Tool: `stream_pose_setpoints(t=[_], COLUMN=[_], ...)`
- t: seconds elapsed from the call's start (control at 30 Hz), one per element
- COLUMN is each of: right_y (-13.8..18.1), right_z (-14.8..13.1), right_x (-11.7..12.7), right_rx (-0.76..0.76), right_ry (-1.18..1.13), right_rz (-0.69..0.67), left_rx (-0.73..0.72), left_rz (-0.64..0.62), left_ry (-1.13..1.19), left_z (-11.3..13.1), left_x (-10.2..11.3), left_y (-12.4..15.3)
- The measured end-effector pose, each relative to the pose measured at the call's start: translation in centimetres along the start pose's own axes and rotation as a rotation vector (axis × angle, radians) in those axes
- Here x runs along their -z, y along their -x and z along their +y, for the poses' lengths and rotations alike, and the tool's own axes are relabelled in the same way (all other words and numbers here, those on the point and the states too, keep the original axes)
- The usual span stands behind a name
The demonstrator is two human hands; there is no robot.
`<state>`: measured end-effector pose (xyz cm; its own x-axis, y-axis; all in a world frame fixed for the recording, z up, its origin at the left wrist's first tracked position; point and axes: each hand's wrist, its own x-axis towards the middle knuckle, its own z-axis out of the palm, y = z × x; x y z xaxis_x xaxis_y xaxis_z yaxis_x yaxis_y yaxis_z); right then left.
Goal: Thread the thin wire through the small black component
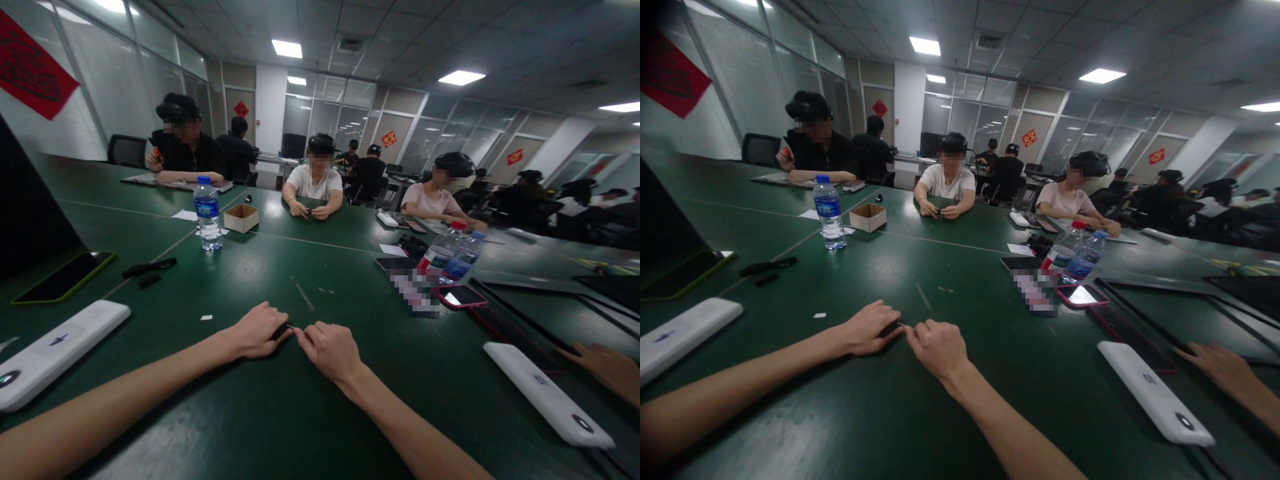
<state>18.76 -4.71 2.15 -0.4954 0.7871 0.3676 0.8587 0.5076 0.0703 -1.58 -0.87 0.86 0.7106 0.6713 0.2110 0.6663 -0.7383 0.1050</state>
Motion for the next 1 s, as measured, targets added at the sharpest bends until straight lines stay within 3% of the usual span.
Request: stream_pose_setpoints(t=[0.33,1.0], right_y=[0.0,0.7], right_z=[-0.2,-0.4], right_x=[0.5,-0.4], right_rx=[-0.030,-0.068], right_ry=[0.002,-0.009], right_rz=[-0.053,-0.021], left_rx=[-0.010,0.030], left_rz=[-0.016,-0.005], left_ry=[0.019,0.135], left_z=[-0.2,-0.1], left_x=[-0.5,-1.2], left_y=[-0.1,0.4])
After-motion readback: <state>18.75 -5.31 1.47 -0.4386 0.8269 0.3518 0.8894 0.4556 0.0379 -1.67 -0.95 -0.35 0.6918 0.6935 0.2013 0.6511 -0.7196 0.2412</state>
